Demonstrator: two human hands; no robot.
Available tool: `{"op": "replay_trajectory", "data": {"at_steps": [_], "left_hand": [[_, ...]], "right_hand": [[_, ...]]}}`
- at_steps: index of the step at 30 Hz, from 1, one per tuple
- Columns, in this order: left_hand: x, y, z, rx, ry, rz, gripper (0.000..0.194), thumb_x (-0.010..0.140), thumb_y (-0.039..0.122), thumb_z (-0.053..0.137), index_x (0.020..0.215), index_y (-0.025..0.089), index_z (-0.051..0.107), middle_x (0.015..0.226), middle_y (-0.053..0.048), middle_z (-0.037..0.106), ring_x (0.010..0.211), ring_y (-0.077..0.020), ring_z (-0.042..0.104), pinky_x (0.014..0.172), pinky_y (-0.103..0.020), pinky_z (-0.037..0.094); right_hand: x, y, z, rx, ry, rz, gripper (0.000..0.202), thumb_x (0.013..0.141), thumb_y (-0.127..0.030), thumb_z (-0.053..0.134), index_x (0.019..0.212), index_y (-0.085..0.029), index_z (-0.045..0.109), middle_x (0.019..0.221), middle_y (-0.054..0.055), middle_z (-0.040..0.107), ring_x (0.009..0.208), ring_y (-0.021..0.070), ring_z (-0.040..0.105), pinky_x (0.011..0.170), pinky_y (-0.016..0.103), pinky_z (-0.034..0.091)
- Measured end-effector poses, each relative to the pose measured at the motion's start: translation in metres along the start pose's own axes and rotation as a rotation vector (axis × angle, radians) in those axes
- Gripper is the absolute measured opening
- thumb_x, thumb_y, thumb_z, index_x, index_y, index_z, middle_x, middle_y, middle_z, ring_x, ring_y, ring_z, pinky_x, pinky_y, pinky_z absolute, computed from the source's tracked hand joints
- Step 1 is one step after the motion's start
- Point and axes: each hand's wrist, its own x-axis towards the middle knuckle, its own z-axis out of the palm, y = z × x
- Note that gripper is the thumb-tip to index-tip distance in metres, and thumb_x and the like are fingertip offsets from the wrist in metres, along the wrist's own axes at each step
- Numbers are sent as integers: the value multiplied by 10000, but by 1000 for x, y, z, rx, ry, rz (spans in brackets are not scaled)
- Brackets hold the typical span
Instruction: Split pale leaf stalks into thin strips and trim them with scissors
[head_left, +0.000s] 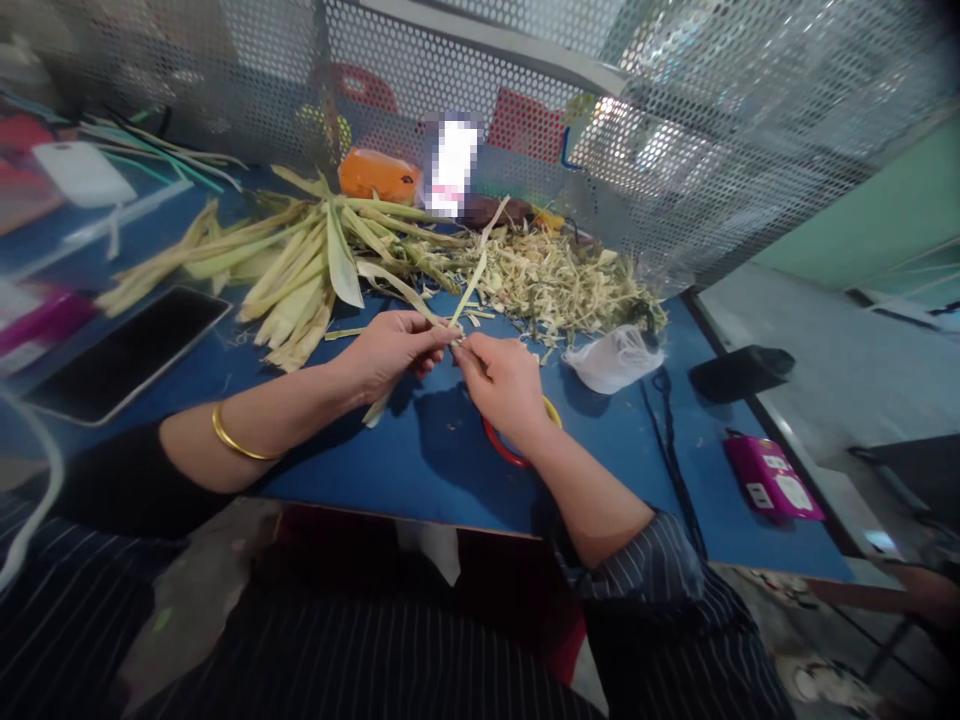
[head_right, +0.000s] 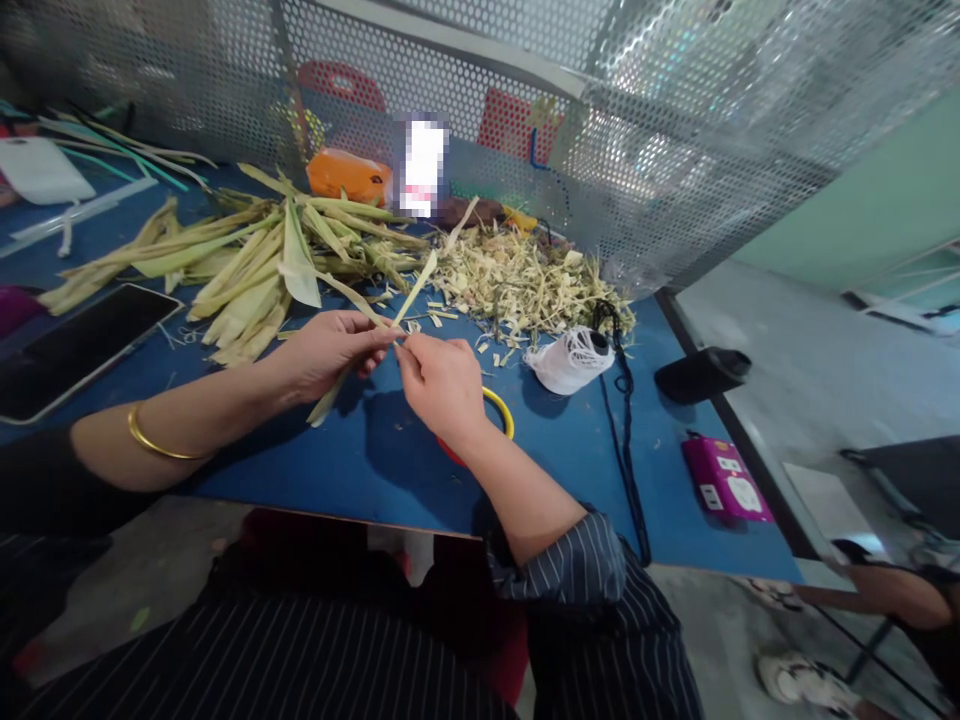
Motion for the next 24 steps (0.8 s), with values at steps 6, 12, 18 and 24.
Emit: {"op": "replay_trajectory", "data": {"at_steps": [6,12,18,24], "left_hand": [[0,8,-1,123,20,-32,236,728,321,739,659,129,622,487,33,487,413,-48,396,399,-206,258],[4,9,-6,67,-9,-75,233,691,304,771,656,120,632,488,30,473,409,-47,383,386,-207,238],[4,13,-12,-42,-102,-119,322,824,435,632,716,132,630,596,-13,540,443,-70,439,382,-210,289],[-2,13,-5,102,-118,-97,323,791,430,660,646,152,581,577,-6,532,407,-60,387,354,-210,217]], "right_hand": [[0,-10,-14,212,-69,57,270,871,-219,483,602,-194,498,570,-21,505,569,109,437,591,267,287],[-1,-12,-16,289,-86,92,263,849,-215,493,591,-186,533,547,-32,482,545,96,421,572,258,299],[5,0,-15,473,-254,268,328,886,-344,481,642,-186,633,543,-11,583,536,111,512,559,251,368],[10,10,-4,837,-40,437,357,823,-526,575,697,-193,583,666,0,611,602,101,551,625,247,450]]}}
